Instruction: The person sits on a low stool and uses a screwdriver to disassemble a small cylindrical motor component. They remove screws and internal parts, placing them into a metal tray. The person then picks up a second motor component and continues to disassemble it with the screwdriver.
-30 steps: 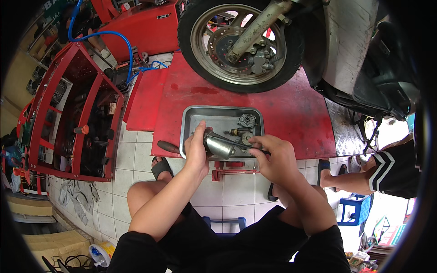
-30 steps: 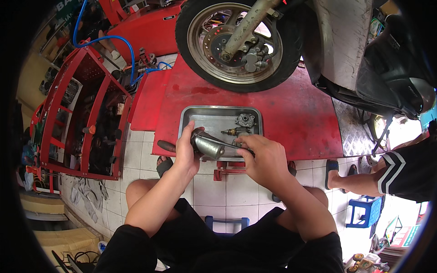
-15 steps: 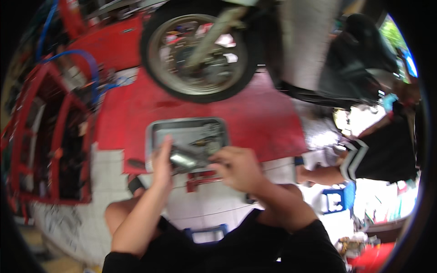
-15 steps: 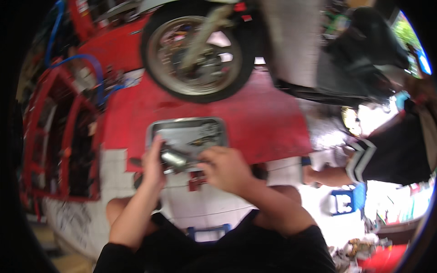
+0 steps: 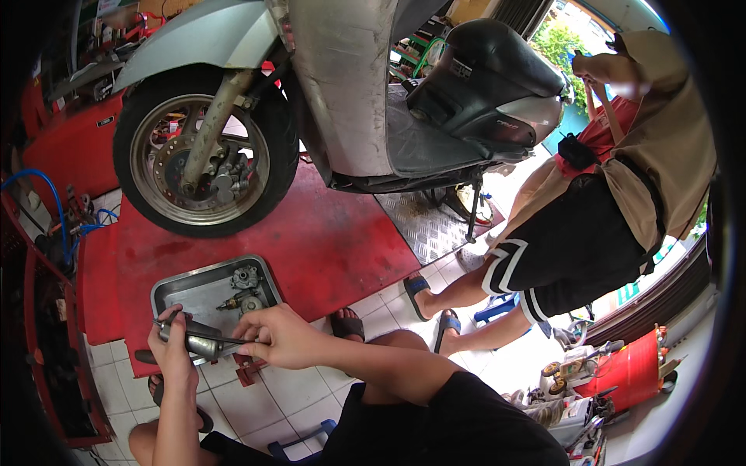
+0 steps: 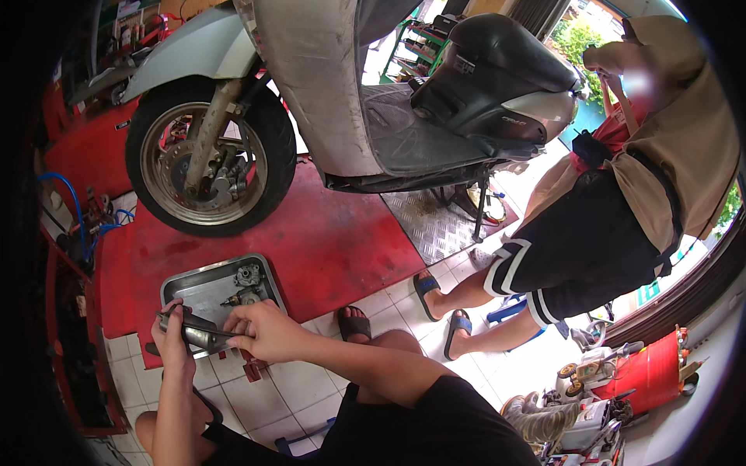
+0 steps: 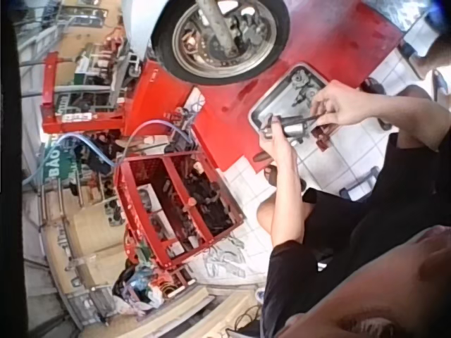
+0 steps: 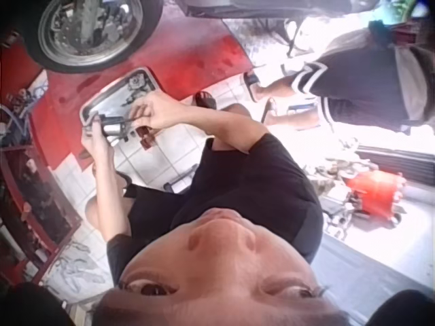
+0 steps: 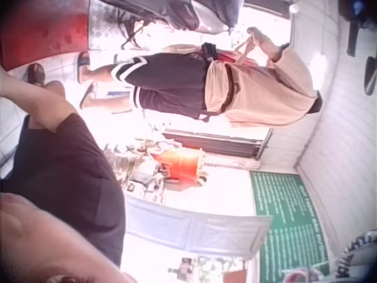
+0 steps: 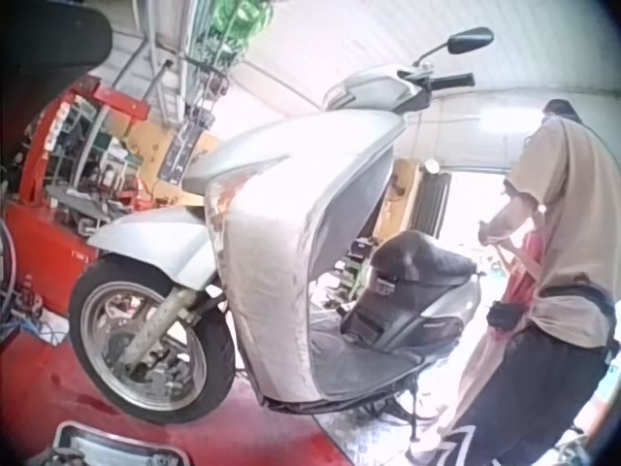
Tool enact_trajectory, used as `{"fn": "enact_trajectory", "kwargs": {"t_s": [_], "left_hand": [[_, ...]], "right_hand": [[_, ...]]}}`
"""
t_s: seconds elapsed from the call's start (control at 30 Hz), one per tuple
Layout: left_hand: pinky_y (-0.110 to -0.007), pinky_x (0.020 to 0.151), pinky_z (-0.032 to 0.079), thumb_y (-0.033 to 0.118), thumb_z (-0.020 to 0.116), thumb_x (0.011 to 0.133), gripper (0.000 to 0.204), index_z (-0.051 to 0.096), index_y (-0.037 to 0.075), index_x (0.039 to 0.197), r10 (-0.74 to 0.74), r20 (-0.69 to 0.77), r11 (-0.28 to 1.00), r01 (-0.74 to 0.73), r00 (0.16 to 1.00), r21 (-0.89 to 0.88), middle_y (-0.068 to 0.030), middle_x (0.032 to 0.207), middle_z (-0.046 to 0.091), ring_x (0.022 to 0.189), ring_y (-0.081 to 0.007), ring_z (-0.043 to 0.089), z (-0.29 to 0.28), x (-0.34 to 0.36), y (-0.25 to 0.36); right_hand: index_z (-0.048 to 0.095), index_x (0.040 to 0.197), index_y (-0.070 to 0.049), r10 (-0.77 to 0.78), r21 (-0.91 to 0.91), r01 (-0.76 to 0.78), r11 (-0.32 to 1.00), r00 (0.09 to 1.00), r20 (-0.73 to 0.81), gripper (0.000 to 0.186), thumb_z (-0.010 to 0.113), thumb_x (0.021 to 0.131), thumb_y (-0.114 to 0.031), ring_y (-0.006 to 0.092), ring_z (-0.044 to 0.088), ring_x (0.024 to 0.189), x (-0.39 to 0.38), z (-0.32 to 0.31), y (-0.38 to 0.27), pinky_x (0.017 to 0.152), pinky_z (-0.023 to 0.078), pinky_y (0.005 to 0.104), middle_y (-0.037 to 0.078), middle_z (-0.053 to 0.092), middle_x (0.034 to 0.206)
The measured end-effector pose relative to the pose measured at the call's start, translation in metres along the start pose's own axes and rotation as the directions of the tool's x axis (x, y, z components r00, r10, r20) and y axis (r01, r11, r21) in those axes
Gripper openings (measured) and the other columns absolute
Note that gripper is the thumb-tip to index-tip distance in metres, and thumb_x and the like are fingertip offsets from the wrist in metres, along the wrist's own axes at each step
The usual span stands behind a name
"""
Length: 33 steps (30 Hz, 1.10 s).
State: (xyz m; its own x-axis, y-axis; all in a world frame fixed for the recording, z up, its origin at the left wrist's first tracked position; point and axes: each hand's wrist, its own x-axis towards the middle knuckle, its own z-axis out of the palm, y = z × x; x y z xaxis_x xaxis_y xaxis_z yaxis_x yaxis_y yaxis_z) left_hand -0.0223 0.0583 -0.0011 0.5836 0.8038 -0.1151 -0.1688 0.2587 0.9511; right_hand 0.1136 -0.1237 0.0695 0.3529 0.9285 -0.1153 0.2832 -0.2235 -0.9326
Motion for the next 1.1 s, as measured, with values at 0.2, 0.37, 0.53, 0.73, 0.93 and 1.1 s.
{"fn": "enact_trajectory", "kwargs": {"t_s": [0.2, 0.37, 0.53, 0.73, 0.93, 1.1], "left_hand": [[-0.028, 0.083, 0.047, 0.016, 0.066, 0.092, 0.026, 0.064, -0.002, 0.111, 0.026, -0.051, 0.999, -0.028, 0.998, -0.042, -0.0077, 0.098, 0.063, 0.092, -0.0152, 0.061, -0.001, 0.01, -0.001], [-0.028, 0.085, 0.046, 0.021, 0.069, 0.092, 0.03, 0.063, -0.001, 0.112, -0.026, -0.087, 0.997, 0.02, 0.996, -0.073, -0.0057, 0.096, 0.062, 0.091, -0.0142, 0.059, 0.011, 0.003, 0.006], [-0.029, 0.087, 0.044, 0.029, 0.063, 0.096, 0.032, 0.064, 0.0, 0.112, 0.13, -0.161, 0.992, -0.128, 0.978, 0.02, -0.0055, 0.098, 0.062, 0.095, -0.0141, 0.057, -0.002, 0.011, -0.01], [-0.029, 0.088, 0.043, 0.027, 0.056, 0.099, 0.031, 0.064, 0.0, 0.11, 0.173, -0.05, 0.984, -0.17, 0.984, 0.051, -0.0077, 0.1, 0.063, 0.095, -0.0155, 0.058, -0.006, 0.005, -0.001], [-0.03, 0.083, 0.047, 0.028, 0.059, 0.096, 0.031, 0.065, 0.0, 0.108, 0.006, -0.103, 1.0, -0.005, 0.995, 0.012, -0.0089, 0.099, 0.063, 0.092, -0.0166, 0.06, -0.003, 0.003, 0.003], [-0.029, 0.083, 0.046, 0.028, 0.059, 0.095, 0.032, 0.064, -0.001, 0.108, -0.009, -0.135, 1.0, 0.006, 0.991, -0.025, -0.0076, 0.099, 0.063, 0.092, -0.0158, 0.06, -0.004, 0.012, -0.009]], "right_hand": [[0.066, 0.107, -0.002, -0.14, -0.55, 0.041, 0.834, 0.98, -0.139, 0.025, 0.063, 0.092, -0.023, 0.0378, 0.066, 0.086, -0.003, 0.002, 0.001, 0.072, 0.053, 0.0462, 0.015, 0.069, 0.093], [0.065, 0.109, -0.003, -0.259, -0.498, 0.118, 0.859, 0.939, -0.225, 0.024, 0.059, 0.095, -0.022, 0.0382, 0.066, 0.084, -0.003, 0.003, 0.022, 0.069, 0.052, 0.047, 0.015, 0.068, 0.094], [0.066, 0.102, 0.0, -0.22, -0.428, 0.126, 0.895, 0.959, -0.177, 0.023, 0.058, 0.097, -0.021, 0.0349, 0.065, 0.076, -0.005, 0.012, 0.023, 0.066, 0.051, 0.0424, 0.016, 0.066, 0.082], [0.067, 0.1, 0.0, 0.053, 0.03, -0.054, 0.998, 0.997, 0.054, 0.021, 0.056, 0.098, -0.017, 0.0213, 0.054, 0.062, -0.005, 0.009, 0.024, 0.061, 0.046, 0.0344, 0.013, 0.057, 0.069], [0.066, 0.095, 0.0, -0.073, -0.247, 0.057, 0.967, 0.996, -0.055, 0.021, 0.054, 0.098, -0.018, 0.0341, 0.063, 0.072, -0.004, 0.01, 0.018, 0.066, 0.049, 0.044, 0.018, 0.065, 0.075], [0.065, 0.098, -0.003, -0.13, -0.476, 0.051, 0.878, 0.983, -0.133, 0.021, 0.052, 0.098, -0.02, 0.0419, 0.064, 0.084, 0.0, 0.01, 0.013, 0.071, 0.049, 0.0518, 0.018, 0.067, 0.084]]}}
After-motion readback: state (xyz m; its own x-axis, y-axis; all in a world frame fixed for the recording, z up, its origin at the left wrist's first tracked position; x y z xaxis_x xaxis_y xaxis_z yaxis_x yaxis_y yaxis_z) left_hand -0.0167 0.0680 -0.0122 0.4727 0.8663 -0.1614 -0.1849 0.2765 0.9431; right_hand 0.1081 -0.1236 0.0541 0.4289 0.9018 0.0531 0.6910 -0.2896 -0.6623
